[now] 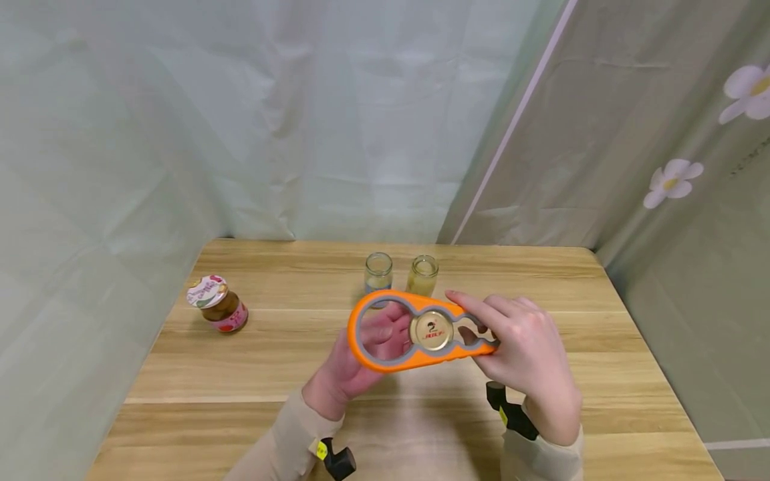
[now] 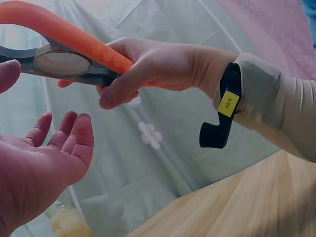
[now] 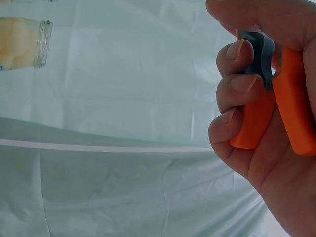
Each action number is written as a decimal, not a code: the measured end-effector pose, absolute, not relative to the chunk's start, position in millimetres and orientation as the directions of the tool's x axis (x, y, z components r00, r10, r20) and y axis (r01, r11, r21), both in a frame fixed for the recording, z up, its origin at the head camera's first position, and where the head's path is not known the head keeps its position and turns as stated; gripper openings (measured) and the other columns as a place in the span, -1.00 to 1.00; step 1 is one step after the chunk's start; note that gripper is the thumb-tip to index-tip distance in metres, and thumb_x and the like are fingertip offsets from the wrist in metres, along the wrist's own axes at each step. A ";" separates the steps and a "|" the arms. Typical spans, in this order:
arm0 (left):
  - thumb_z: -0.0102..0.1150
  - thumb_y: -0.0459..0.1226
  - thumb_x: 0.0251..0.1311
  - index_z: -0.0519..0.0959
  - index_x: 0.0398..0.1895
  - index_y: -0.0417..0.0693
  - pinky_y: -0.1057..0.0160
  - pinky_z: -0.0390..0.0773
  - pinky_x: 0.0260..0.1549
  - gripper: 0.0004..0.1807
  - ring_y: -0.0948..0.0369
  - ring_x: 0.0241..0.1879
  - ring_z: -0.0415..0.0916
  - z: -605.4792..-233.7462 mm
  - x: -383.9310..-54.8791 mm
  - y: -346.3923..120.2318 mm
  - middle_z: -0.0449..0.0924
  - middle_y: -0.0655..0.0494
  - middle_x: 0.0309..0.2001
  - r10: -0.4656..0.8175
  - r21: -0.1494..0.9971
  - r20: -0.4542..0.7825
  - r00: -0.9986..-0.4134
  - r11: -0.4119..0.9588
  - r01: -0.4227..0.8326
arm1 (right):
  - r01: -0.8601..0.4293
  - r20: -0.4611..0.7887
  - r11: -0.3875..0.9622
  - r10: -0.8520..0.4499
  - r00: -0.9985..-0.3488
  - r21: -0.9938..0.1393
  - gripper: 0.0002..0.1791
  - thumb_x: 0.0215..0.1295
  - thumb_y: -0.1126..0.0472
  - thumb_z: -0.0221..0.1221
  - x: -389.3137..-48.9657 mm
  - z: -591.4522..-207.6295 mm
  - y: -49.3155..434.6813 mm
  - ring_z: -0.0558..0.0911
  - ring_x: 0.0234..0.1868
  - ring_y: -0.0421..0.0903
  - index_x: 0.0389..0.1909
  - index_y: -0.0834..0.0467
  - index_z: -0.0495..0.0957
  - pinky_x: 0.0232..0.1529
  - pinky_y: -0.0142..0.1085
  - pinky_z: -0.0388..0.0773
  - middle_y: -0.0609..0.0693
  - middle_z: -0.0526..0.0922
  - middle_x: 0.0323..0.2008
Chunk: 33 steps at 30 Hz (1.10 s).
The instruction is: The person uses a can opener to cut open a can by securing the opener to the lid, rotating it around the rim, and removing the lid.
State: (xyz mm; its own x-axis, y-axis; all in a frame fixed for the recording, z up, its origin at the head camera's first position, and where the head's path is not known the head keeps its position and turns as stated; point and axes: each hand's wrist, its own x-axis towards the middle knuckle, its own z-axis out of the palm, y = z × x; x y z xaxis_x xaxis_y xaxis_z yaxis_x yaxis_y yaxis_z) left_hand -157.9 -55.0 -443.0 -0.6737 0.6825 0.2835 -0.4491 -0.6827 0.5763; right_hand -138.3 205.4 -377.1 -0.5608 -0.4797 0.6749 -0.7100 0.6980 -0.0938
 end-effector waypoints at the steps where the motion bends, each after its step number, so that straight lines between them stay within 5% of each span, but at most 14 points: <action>1: -0.09 -0.33 0.52 0.35 0.38 -0.14 0.23 0.42 0.37 -0.59 0.11 0.29 0.45 -443.1 -157.2 -54.7 0.45 -0.01 0.31 0.682 0.578 0.282 -0.675 -0.682 -0.448 | -0.712 0.675 0.696 -0.481 -0.559 -0.094 -0.45 0.15 0.17 0.40 -138.4 -377.1 205.1 0.50 -0.55 -0.21 0.24 -0.03 0.73 -0.47 -0.19 0.49 -0.19 0.52 -0.50; 7: -0.06 -0.18 0.67 0.39 0.43 -0.13 0.25 0.37 0.42 -0.59 0.16 0.36 0.44 -445.2 -153.8 -53.3 0.48 0.03 0.37 0.694 0.545 0.288 -0.660 -0.686 -0.483 | -0.720 0.675 0.687 -0.488 -0.554 -0.095 -0.42 0.11 0.18 0.44 -138.3 -377.1 203.1 0.50 -0.54 -0.22 0.24 -0.03 0.73 -0.47 -0.18 0.51 -0.18 0.53 -0.50; 17: 0.20 -0.05 0.58 0.59 0.17 -0.01 0.31 0.48 0.30 -0.69 0.21 0.21 0.53 -447.5 -151.0 -51.6 0.61 0.11 0.21 0.721 0.509 0.228 -0.654 -0.661 -0.551 | -0.745 0.671 0.660 -0.511 -0.537 -0.094 -0.39 0.06 0.21 0.47 -138.4 -377.4 199.7 0.52 -0.53 -0.20 0.23 -0.04 0.73 -0.44 -0.16 0.53 -0.19 0.53 -0.50; 33: 0.30 -0.01 0.50 0.59 0.32 -0.03 0.28 0.46 0.34 -0.54 0.21 0.24 0.56 -452.5 -151.4 -45.3 0.64 0.12 0.24 0.748 0.516 0.273 -0.606 -0.645 -0.564 | -0.748 0.659 0.656 -0.519 -0.544 -0.101 -0.39 0.07 0.19 0.50 -139.4 -378.0 198.6 0.51 -0.51 -0.19 0.24 -0.06 0.73 -0.43 -0.18 0.51 -0.19 0.56 -0.48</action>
State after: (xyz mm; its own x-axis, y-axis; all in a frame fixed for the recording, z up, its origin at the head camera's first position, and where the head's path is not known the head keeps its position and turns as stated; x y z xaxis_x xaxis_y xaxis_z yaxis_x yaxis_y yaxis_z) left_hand -151.4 -45.3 -452.5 -0.6057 0.7475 0.2725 -0.5639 -0.6450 0.5158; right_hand -139.4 198.6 -378.0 -0.5440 -0.5193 0.6591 -0.7483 0.6557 -0.1009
